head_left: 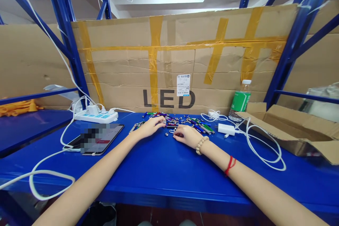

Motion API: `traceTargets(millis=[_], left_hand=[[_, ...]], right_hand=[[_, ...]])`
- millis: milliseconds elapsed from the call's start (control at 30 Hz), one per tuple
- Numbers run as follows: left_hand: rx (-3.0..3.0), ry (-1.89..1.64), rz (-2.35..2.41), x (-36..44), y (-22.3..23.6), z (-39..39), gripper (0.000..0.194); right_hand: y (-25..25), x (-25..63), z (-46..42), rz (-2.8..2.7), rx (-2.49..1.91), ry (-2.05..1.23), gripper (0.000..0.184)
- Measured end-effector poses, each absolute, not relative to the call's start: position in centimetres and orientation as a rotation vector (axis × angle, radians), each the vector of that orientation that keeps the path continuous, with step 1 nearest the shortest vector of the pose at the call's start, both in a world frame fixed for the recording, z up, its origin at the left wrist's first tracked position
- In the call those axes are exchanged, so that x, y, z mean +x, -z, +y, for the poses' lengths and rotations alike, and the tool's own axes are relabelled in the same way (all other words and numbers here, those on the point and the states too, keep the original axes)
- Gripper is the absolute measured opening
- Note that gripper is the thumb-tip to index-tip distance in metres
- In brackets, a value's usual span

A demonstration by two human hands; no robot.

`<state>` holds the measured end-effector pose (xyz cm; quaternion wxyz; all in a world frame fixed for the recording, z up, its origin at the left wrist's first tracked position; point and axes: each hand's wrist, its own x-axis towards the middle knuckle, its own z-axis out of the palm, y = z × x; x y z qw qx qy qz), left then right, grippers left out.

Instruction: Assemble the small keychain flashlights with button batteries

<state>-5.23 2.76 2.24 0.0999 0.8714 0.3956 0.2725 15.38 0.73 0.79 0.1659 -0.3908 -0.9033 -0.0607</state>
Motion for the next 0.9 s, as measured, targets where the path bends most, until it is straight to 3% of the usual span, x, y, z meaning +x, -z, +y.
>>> traceTargets(millis=[433, 900], left_hand=[[2.565, -0.818, 1.078, -3.6, -1.9, 1.5, 0.017], [2.604, -0.848, 1.058, -2.9, -1.3, 1.2, 0.016]], right_hand=[[-1.1, 15.0, -0.2, -2.019, -0.93, 0.21, 0.021], [-0.6, 15.3, 0.0, -2.1, -0.765, 0.189, 0.019]])
